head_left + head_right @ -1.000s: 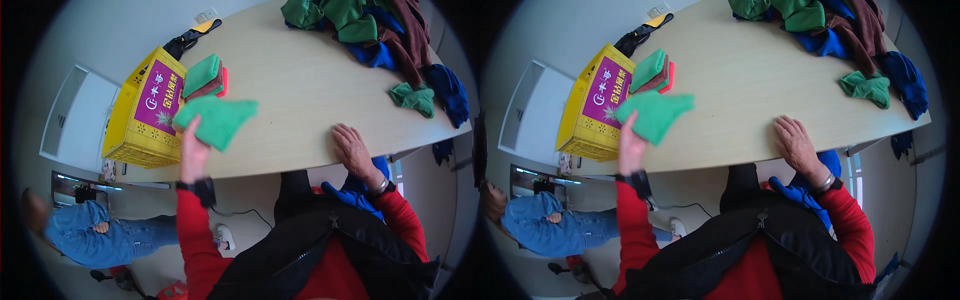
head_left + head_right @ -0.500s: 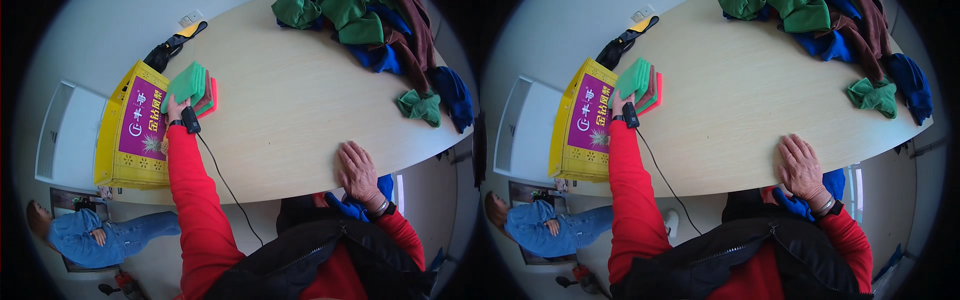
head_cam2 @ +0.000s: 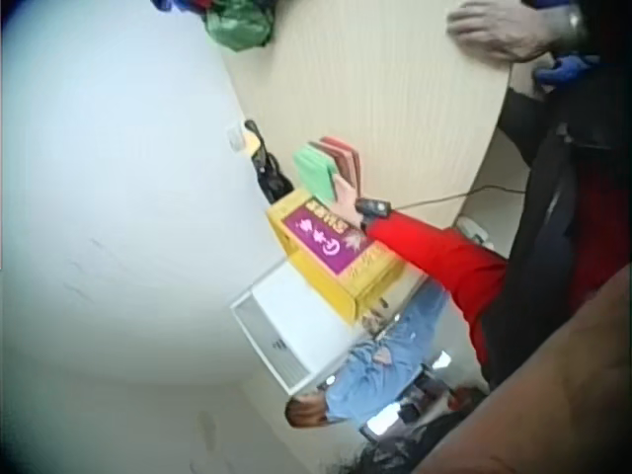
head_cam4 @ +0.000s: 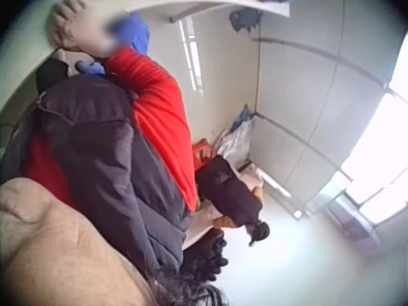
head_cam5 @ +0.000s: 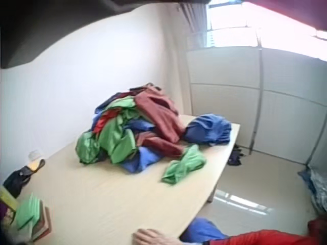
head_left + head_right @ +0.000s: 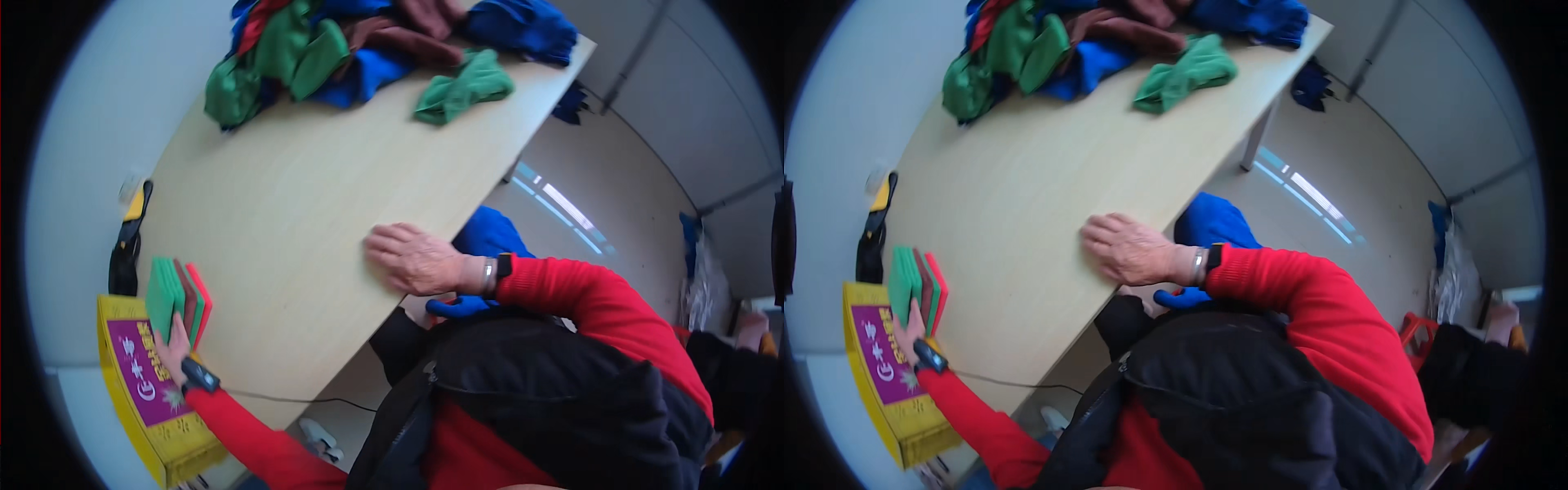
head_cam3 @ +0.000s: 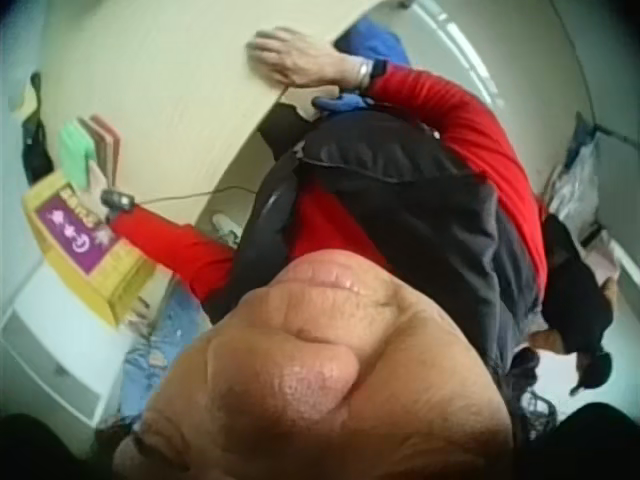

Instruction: Folding and stacking small green cloths at a workbench.

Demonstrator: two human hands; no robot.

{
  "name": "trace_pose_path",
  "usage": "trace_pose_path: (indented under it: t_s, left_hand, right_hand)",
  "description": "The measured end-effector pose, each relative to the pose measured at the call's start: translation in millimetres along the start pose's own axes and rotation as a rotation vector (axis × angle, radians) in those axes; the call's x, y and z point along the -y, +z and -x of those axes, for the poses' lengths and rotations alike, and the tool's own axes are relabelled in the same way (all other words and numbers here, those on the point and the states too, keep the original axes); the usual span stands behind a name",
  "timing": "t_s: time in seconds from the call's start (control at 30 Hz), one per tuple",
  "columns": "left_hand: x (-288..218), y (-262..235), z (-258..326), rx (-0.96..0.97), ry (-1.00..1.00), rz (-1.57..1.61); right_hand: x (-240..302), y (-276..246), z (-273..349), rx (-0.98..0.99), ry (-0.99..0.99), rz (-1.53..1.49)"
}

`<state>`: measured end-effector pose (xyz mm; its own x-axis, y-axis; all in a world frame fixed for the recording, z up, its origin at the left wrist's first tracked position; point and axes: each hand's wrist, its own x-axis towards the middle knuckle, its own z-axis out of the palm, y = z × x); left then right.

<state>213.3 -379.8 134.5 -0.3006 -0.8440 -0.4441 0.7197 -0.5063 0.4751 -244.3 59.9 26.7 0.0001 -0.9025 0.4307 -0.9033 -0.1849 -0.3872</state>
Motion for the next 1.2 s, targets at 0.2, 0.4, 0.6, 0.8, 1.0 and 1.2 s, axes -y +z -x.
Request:
trace_pose_path:
  t_s: [0.2,0.4,0.6,0.8,1.0,1.2]
  left_hand:
    - [118,-17,48,0.479,-0.018,-0.449]
    - [246,-35,149,0.292,-0.087,-0.545]
    - [302,-16,175,0.328,-0.081,-0.83]
    - [368,58,181,0.543,0.571,-1.463]
    - [370,83,195,0.695,1.28,-1.907]
    - [341,52,230,0.536,1.223,-2.004]
  right_hand:
    - [-69,-47,-5,-0.035,0.096,-0.098]
    - [-199,-154,-15,-0.243,0.229,0.704]
    - [-197,-147,-26,0.0,0.329,0.718]
    - [-54,-89,-54,-0.167,-0.041,0.211]
    - [40,-60,-53,-0.017,-0.157,-0.145]
    - [2,-60,-49,0.265,-0.331,-0.085]
